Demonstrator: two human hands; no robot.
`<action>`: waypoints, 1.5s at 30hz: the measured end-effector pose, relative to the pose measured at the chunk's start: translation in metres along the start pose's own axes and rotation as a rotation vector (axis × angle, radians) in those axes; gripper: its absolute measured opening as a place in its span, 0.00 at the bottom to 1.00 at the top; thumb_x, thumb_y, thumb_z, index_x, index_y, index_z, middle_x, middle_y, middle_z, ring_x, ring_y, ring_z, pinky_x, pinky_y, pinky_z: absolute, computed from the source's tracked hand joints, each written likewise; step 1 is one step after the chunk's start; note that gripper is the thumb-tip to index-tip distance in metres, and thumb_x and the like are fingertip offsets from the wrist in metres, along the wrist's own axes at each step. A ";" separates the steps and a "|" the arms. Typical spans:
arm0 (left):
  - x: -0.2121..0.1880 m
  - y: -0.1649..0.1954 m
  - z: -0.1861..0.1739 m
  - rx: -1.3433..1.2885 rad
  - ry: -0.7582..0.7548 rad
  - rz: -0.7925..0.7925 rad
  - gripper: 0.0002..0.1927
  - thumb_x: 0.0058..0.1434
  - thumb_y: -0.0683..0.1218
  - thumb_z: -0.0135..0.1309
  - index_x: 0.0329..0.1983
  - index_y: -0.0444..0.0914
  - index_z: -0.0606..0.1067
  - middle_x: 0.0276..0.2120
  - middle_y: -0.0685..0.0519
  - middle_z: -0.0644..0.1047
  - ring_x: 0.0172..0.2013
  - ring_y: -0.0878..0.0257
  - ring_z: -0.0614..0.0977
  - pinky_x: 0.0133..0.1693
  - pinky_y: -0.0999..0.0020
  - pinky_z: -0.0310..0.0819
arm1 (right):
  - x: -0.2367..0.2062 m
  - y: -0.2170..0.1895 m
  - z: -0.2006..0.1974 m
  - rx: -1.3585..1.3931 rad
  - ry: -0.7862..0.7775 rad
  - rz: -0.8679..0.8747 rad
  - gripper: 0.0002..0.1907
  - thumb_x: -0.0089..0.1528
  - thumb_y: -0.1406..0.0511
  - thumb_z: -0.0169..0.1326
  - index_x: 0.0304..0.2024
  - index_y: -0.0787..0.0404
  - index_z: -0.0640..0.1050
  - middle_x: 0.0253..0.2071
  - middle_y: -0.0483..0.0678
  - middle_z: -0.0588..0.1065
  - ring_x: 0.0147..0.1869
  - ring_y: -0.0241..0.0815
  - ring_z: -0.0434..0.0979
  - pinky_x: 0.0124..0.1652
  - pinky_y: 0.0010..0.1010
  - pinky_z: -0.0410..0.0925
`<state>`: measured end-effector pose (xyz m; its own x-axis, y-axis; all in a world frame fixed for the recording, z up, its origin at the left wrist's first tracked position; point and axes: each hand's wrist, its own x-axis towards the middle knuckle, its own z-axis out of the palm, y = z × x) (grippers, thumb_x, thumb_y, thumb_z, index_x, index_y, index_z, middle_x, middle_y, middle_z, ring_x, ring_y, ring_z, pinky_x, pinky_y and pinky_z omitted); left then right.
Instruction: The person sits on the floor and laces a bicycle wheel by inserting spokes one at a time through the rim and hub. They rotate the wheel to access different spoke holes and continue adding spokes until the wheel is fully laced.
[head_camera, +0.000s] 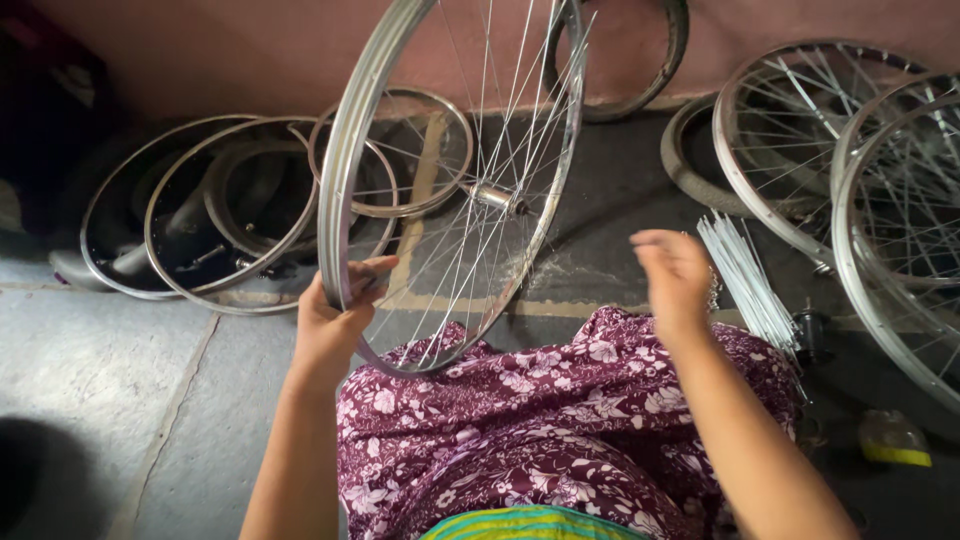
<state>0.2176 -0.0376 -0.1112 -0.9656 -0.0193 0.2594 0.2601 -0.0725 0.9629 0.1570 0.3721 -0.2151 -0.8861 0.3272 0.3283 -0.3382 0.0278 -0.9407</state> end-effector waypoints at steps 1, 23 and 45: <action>0.000 0.000 0.002 0.004 0.003 0.007 0.25 0.50 0.25 0.41 0.49 0.36 0.71 0.57 0.42 0.79 0.59 0.57 0.78 0.60 0.63 0.72 | 0.011 0.002 0.019 0.068 -0.110 0.010 0.09 0.64 0.71 0.54 0.46 0.66 0.78 0.44 0.44 0.80 0.48 0.33 0.80 0.49 0.22 0.72; 0.026 0.010 0.003 0.056 0.029 -0.113 0.24 0.49 0.25 0.40 0.45 0.38 0.70 0.55 0.44 0.79 0.61 0.56 0.78 0.57 0.60 0.76 | 0.044 0.041 0.162 -0.216 0.017 -0.682 0.04 0.68 0.75 0.53 0.41 0.63 0.73 0.40 0.49 0.77 0.43 0.45 0.80 0.46 0.33 0.72; 0.057 0.011 0.020 0.064 0.056 -0.110 0.18 0.51 0.25 0.43 0.40 0.36 0.70 0.52 0.45 0.81 0.57 0.58 0.79 0.57 0.65 0.74 | 0.084 -0.086 0.229 -0.700 -0.255 -0.830 0.36 0.59 0.78 0.50 0.68 0.50 0.62 0.37 0.51 0.71 0.36 0.54 0.75 0.32 0.42 0.70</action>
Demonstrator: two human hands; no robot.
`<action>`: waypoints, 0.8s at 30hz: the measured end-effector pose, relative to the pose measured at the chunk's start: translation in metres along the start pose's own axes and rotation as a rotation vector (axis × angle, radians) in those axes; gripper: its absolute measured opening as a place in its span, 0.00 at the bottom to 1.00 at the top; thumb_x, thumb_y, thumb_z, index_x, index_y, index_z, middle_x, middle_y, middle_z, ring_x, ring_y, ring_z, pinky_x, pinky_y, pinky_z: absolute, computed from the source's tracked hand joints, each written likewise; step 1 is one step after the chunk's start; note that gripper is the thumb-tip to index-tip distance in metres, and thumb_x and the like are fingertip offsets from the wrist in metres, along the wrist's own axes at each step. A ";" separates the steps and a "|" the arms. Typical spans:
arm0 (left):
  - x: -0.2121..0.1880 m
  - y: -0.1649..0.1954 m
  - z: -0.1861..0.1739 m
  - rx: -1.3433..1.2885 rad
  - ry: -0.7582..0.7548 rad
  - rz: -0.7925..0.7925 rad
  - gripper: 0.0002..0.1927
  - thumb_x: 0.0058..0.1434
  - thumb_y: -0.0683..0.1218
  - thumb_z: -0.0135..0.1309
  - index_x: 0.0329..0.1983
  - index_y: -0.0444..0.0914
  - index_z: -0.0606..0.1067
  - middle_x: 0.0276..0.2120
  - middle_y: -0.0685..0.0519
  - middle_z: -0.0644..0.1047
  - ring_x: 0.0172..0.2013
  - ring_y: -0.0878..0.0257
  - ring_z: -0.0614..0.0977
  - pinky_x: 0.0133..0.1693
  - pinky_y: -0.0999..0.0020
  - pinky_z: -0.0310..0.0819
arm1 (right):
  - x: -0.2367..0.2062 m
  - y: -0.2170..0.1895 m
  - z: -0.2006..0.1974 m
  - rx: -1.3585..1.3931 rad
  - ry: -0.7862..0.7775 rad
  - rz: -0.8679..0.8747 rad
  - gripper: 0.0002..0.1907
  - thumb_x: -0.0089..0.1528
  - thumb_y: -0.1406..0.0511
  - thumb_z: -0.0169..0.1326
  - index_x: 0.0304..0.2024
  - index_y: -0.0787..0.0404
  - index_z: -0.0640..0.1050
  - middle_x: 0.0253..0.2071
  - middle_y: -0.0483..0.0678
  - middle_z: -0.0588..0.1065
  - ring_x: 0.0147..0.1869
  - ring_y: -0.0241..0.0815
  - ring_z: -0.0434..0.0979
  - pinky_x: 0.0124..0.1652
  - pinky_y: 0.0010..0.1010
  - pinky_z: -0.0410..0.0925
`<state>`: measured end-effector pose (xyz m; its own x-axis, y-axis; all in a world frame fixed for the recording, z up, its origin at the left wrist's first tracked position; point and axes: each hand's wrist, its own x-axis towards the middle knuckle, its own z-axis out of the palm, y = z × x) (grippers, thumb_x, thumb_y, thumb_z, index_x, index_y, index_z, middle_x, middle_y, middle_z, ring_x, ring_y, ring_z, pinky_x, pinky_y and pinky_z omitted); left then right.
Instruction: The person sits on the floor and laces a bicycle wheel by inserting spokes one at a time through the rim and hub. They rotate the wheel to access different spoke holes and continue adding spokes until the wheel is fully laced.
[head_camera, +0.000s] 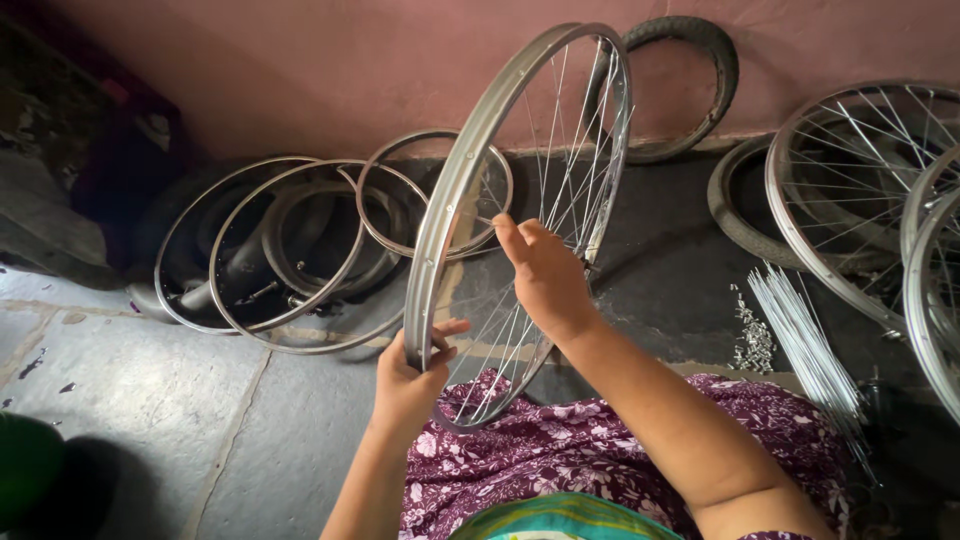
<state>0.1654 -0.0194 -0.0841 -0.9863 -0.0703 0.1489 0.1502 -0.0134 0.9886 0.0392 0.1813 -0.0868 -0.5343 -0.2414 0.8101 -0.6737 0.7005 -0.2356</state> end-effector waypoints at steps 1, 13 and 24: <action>0.000 0.000 0.001 -0.009 0.004 0.007 0.19 0.50 0.24 0.41 0.40 0.35 0.70 0.51 0.45 0.81 0.59 0.58 0.79 0.58 0.65 0.74 | -0.001 -0.002 0.001 0.007 0.021 -0.037 0.35 0.61 0.79 0.50 0.68 0.51 0.61 0.37 0.51 0.70 0.36 0.52 0.75 0.32 0.41 0.70; 0.000 0.002 0.008 -0.003 0.045 -0.078 0.25 0.49 0.24 0.44 0.48 0.33 0.75 0.50 0.51 0.81 0.51 0.70 0.80 0.53 0.74 0.76 | 0.007 -0.022 0.000 -0.140 -0.032 0.012 0.23 0.62 0.73 0.51 0.60 0.53 0.69 0.33 0.47 0.70 0.34 0.47 0.77 0.32 0.37 0.72; -0.015 -0.008 0.003 0.121 0.003 -0.092 0.24 0.55 0.26 0.52 0.53 0.35 0.81 0.40 0.53 0.78 0.30 0.74 0.70 0.34 0.79 0.68 | 0.011 -0.002 -0.027 -0.377 0.130 -0.068 0.15 0.63 0.63 0.62 0.22 0.54 0.73 0.20 0.41 0.72 0.29 0.43 0.77 0.29 0.36 0.71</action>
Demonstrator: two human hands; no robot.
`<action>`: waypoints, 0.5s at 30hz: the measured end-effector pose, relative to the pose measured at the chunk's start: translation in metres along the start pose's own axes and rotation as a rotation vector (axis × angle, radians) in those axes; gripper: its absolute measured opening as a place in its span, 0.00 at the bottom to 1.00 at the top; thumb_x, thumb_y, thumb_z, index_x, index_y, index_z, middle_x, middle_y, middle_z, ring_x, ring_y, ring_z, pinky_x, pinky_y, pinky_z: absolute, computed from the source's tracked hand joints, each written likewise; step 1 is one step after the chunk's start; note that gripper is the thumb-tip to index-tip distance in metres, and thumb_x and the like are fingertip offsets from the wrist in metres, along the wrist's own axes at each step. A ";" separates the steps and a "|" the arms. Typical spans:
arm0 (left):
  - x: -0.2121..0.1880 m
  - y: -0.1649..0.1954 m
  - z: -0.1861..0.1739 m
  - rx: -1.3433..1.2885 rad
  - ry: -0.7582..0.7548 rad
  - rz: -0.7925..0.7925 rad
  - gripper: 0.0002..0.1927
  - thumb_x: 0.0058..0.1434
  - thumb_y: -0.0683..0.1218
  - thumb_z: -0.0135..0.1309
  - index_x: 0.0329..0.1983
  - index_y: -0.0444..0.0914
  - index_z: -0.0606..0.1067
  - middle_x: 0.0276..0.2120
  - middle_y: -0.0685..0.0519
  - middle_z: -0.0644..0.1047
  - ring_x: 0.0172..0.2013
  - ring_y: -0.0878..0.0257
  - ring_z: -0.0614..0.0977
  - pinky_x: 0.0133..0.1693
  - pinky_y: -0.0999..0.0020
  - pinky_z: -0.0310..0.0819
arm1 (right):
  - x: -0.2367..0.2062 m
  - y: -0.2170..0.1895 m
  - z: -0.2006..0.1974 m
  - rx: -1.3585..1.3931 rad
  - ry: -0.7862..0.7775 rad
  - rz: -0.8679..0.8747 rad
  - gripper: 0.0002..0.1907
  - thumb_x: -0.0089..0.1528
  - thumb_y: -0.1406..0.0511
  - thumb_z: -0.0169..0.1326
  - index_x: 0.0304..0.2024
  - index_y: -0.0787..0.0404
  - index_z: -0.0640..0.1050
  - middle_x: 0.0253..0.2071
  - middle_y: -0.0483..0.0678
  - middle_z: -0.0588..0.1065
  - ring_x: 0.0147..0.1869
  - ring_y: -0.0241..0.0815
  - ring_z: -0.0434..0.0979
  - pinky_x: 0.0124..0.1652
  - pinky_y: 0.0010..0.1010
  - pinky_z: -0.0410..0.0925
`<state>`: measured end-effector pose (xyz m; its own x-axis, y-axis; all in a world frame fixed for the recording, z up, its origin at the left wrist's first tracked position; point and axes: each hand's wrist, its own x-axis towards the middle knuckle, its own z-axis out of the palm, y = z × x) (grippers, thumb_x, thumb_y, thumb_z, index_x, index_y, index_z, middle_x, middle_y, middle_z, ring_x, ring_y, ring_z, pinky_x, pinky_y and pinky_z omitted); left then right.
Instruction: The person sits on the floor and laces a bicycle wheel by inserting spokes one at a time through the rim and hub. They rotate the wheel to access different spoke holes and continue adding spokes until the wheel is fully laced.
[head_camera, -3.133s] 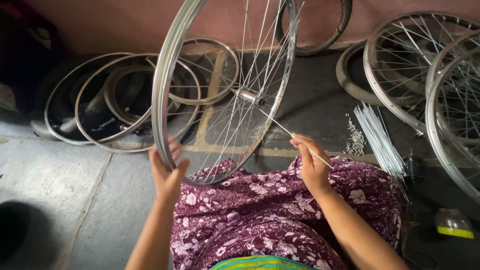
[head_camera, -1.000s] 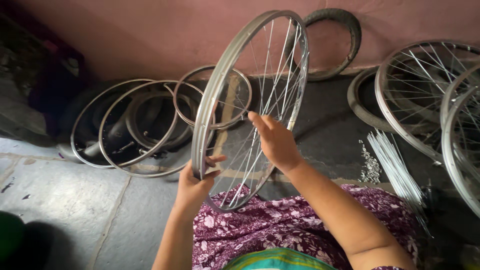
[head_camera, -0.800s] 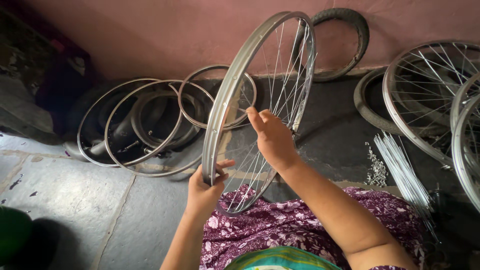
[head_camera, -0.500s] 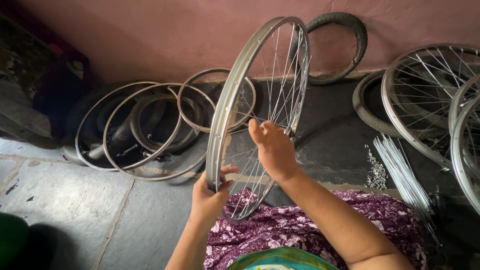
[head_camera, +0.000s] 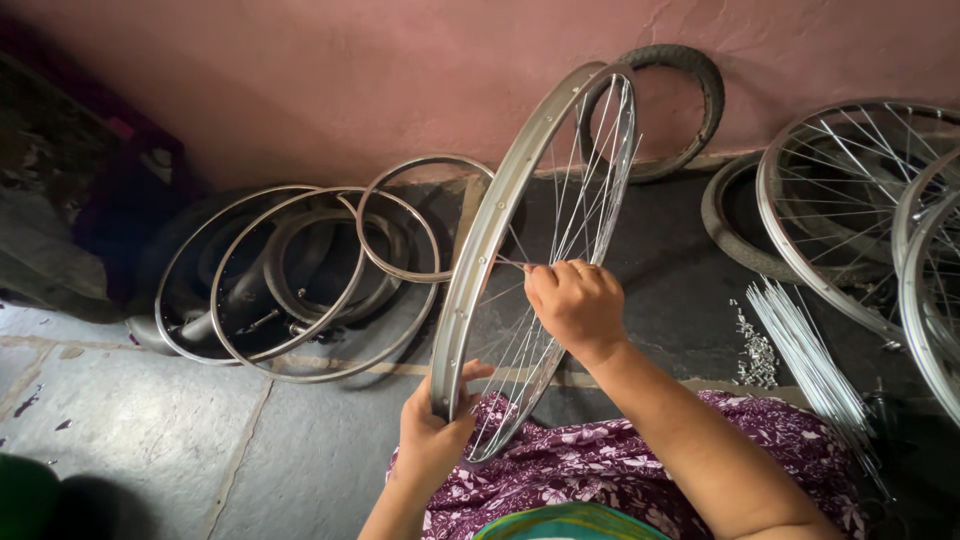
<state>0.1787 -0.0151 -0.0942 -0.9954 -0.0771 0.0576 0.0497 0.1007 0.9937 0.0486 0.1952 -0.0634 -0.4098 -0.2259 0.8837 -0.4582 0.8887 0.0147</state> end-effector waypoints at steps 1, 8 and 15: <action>-0.001 -0.002 -0.002 0.011 0.003 -0.016 0.24 0.56 0.26 0.53 0.54 0.35 0.82 0.36 0.52 0.75 0.30 0.73 0.70 0.35 0.78 0.66 | 0.001 0.004 -0.001 -0.001 -0.034 0.031 0.15 0.63 0.61 0.62 0.23 0.55 0.74 0.22 0.42 0.73 0.30 0.43 0.78 0.30 0.37 0.70; 0.001 -0.011 -0.008 -0.035 -0.077 0.130 0.25 0.49 0.24 0.43 0.48 0.32 0.75 0.52 0.49 0.83 0.64 0.61 0.75 0.58 0.70 0.71 | 0.016 0.003 -0.008 1.075 -0.267 0.483 0.09 0.64 0.63 0.56 0.45 0.60 0.76 0.43 0.47 0.77 0.49 0.42 0.77 0.53 0.35 0.70; -0.002 -0.005 -0.011 -0.119 -0.075 0.038 0.26 0.48 0.23 0.42 0.48 0.32 0.74 0.54 0.48 0.81 0.64 0.55 0.75 0.58 0.68 0.73 | 0.046 0.010 -0.029 1.821 -0.534 0.708 0.19 0.61 0.58 0.63 0.50 0.60 0.80 0.46 0.44 0.78 0.52 0.34 0.75 0.59 0.30 0.66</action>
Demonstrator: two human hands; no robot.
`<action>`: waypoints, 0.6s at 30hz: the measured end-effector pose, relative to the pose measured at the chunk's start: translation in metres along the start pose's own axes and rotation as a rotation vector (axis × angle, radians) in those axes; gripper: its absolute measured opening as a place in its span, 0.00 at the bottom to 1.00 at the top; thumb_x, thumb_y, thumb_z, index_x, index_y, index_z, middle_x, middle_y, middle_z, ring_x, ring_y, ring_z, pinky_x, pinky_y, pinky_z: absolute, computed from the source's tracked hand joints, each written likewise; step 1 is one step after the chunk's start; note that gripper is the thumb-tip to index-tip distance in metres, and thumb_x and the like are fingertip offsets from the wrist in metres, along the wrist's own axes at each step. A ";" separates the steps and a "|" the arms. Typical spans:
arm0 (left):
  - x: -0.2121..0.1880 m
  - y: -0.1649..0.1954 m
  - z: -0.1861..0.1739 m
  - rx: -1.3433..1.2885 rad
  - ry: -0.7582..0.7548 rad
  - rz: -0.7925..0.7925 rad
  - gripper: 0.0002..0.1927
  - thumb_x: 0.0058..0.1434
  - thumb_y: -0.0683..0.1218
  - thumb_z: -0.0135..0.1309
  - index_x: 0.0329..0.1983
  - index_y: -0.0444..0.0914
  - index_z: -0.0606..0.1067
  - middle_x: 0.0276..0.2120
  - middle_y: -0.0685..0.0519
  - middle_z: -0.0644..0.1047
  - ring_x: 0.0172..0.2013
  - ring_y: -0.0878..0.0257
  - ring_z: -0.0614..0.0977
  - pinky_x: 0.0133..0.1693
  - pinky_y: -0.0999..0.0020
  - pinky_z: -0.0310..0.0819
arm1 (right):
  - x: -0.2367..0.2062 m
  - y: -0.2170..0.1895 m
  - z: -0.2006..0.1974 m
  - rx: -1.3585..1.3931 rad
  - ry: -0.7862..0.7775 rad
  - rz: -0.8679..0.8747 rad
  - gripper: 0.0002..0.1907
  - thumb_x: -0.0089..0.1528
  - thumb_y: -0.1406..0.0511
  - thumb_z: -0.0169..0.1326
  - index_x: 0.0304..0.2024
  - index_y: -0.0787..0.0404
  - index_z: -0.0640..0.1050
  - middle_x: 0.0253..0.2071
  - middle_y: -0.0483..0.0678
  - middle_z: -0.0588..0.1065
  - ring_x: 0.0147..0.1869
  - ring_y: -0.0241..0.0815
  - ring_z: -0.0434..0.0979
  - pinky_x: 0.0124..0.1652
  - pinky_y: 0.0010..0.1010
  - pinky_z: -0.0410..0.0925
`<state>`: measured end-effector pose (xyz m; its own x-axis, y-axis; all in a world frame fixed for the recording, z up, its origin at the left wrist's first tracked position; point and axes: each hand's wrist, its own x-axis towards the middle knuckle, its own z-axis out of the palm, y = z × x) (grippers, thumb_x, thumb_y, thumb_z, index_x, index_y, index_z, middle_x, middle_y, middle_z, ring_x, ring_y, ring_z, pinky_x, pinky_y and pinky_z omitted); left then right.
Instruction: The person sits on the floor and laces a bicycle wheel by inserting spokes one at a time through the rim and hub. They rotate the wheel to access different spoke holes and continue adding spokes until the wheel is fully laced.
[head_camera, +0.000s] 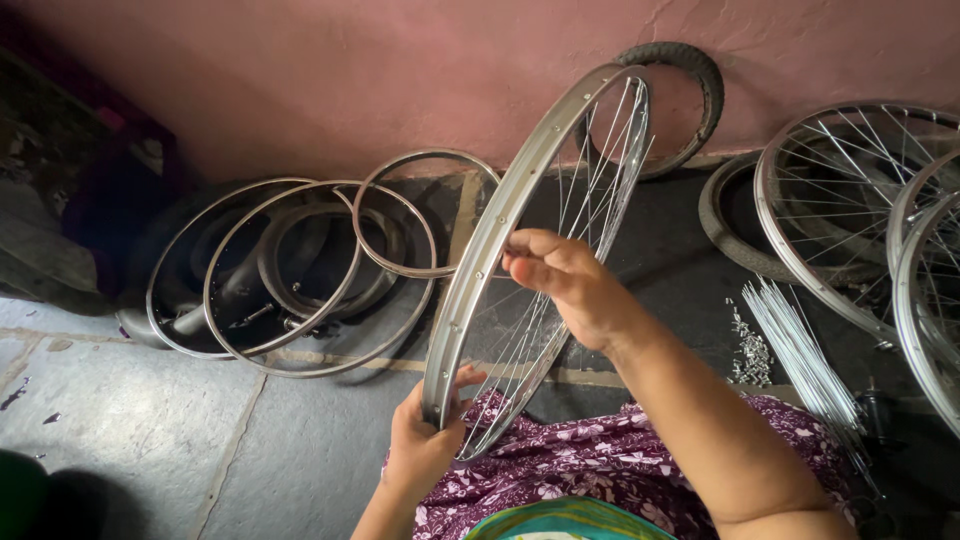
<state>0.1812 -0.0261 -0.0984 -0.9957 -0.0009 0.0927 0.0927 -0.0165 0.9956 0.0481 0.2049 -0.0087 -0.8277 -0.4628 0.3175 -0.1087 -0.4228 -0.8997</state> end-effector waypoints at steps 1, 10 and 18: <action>-0.001 0.000 0.000 -0.041 0.001 -0.007 0.25 0.47 0.23 0.42 0.47 0.32 0.74 0.55 0.49 0.80 0.64 0.54 0.75 0.58 0.68 0.74 | 0.003 -0.002 -0.001 -0.016 0.019 0.022 0.19 0.59 0.58 0.64 0.48 0.60 0.80 0.44 0.44 0.78 0.51 0.34 0.76 0.58 0.30 0.67; -0.010 -0.053 0.001 0.030 0.060 0.132 0.20 0.48 0.24 0.44 0.42 0.32 0.73 0.55 0.46 0.83 0.60 0.56 0.79 0.52 0.68 0.77 | 0.011 0.032 -0.016 0.056 0.211 -0.114 0.11 0.61 0.64 0.67 0.37 0.59 0.76 0.34 0.41 0.73 0.41 0.32 0.69 0.49 0.27 0.66; -0.031 -0.083 0.040 -0.095 0.147 0.063 0.32 0.49 0.33 0.57 0.59 0.36 0.67 0.54 0.44 0.75 0.49 0.53 0.75 0.50 0.56 0.68 | 0.005 0.056 -0.003 0.236 0.276 -0.092 0.07 0.65 0.70 0.52 0.44 0.64 0.80 0.40 0.44 0.79 0.46 0.33 0.74 0.52 0.27 0.66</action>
<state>0.2042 0.0154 -0.1832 -0.9779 -0.1513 0.1446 0.1615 -0.1066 0.9811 0.0361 0.1810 -0.0586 -0.9410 -0.2012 0.2721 -0.0860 -0.6356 -0.7672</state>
